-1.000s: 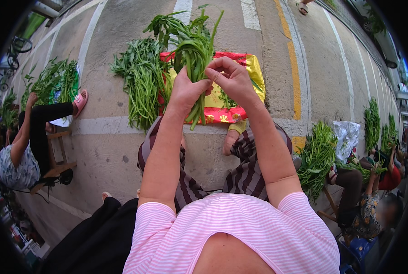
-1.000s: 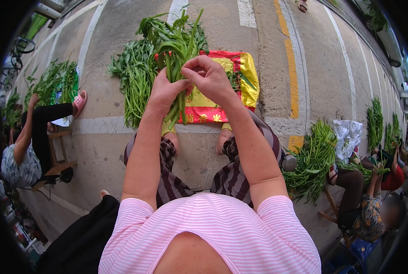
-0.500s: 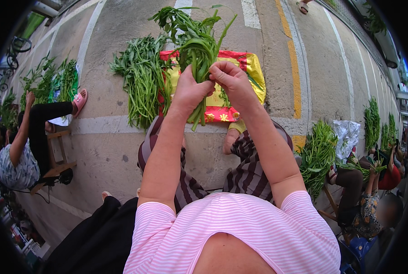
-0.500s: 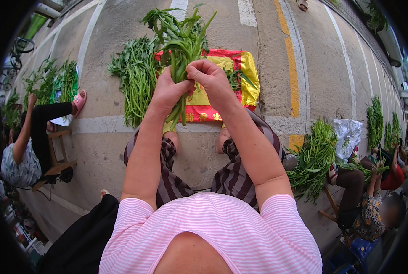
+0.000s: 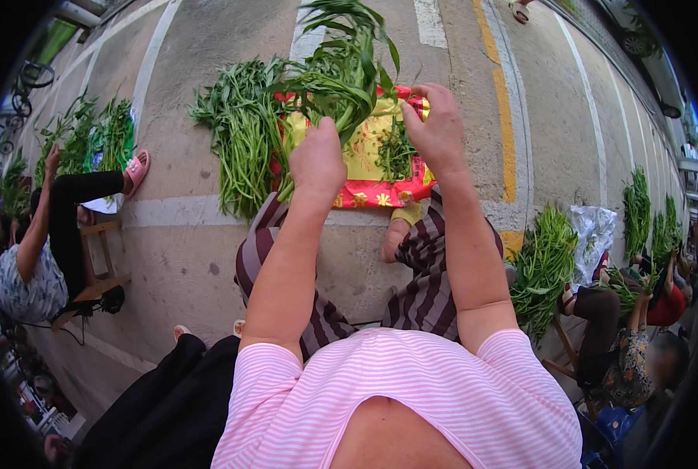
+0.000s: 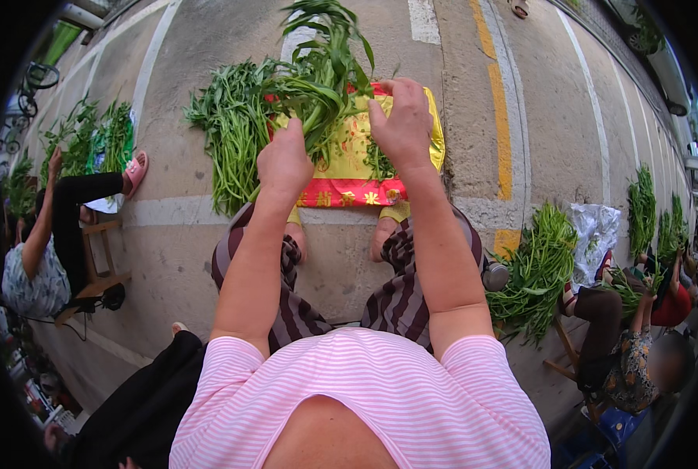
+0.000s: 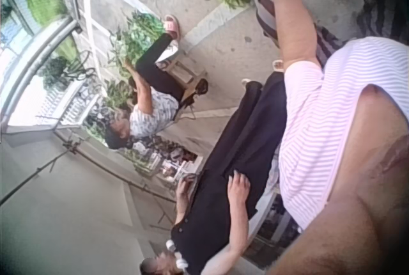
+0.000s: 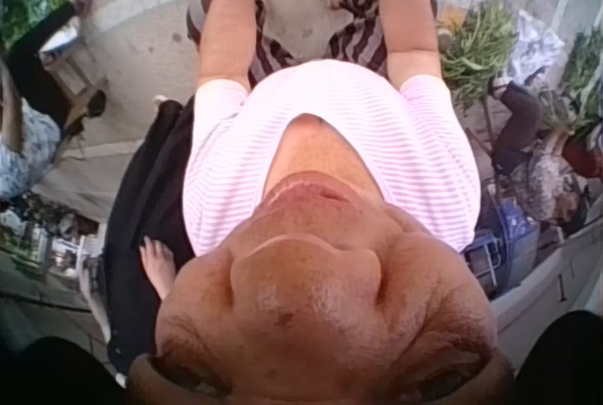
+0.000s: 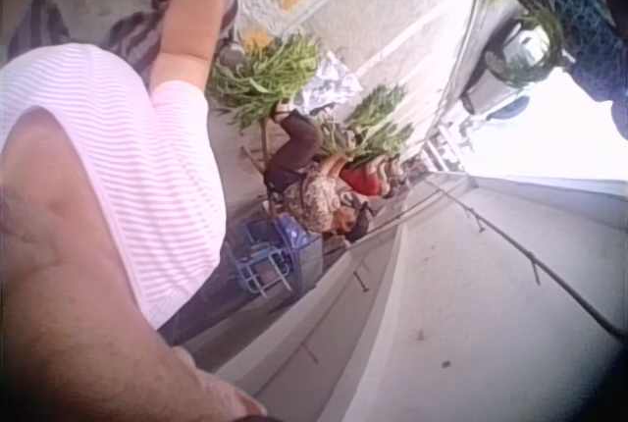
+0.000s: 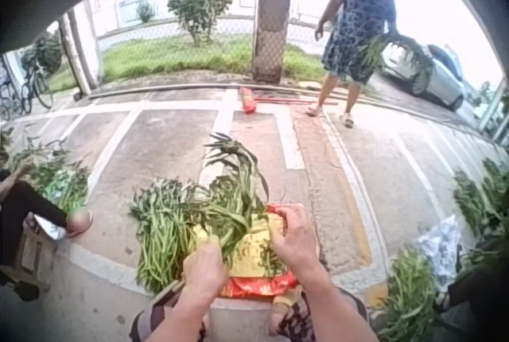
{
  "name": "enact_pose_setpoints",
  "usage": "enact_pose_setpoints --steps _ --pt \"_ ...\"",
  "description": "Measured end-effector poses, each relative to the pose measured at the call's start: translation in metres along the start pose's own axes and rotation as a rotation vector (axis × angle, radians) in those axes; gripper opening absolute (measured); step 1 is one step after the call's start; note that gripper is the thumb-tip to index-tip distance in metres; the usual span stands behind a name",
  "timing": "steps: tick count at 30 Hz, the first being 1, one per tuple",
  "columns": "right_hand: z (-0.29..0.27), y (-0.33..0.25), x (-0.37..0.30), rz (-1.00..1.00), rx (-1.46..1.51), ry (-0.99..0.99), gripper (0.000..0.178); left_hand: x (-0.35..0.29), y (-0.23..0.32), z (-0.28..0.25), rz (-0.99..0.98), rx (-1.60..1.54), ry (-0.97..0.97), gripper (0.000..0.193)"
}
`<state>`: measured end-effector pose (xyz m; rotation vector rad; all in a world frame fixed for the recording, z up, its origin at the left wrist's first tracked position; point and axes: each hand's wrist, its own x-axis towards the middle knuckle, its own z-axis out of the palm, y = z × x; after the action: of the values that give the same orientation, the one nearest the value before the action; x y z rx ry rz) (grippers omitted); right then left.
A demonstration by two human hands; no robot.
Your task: The person picks leaves and stems from bundles of water spinach by hand, sorting the edible parts onto a plastic sheet on the ground.
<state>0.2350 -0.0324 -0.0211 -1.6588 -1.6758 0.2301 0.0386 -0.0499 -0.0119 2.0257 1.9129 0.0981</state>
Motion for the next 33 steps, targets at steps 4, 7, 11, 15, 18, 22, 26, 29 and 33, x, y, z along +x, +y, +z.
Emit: enact_pose_setpoints --steps 4,7,11,15,18,22,26,29,33 --pt "0.017 -0.018 -0.006 0.082 0.125 -0.169 0.05 -0.004 0.002 0.005 0.051 0.118 0.008 0.033" --pt "0.032 -0.017 -0.013 0.198 -0.014 -0.234 0.066 -0.008 0.005 0.007 0.102 0.127 0.028 0.033" --pt "0.033 -0.003 -0.005 0.414 0.019 -0.327 0.055 -0.011 0.005 0.012 0.133 0.075 0.042 0.031" --pt "0.035 -0.002 0.001 0.654 0.584 -0.173 0.034 -0.008 -0.003 0.01 0.112 -0.094 0.002 0.03" --pt "0.027 -0.024 0.005 0.758 1.179 -0.017 0.02 0.008 -0.012 0.023 -0.049 -0.926 -0.111 0.028" --pt "0.028 -0.023 0.001 0.889 1.375 -0.016 0.02 0.01 -0.006 0.008 -0.329 -1.681 -0.358 0.02" --pt "0.031 -0.023 -0.001 0.849 1.221 -0.156 0.023 0.014 -0.017 0.002 -0.332 -1.815 -0.465 0.02" --pt "0.037 -0.028 -0.006 0.868 1.069 -0.291 0.029 0.015 -0.017 0.005 -0.343 -1.862 -0.452 0.017" --pt "0.033 -0.038 -0.011 0.941 0.975 -0.576 0.044 0.017 -0.022 0.003 -0.268 -1.88 -0.407 0.017"
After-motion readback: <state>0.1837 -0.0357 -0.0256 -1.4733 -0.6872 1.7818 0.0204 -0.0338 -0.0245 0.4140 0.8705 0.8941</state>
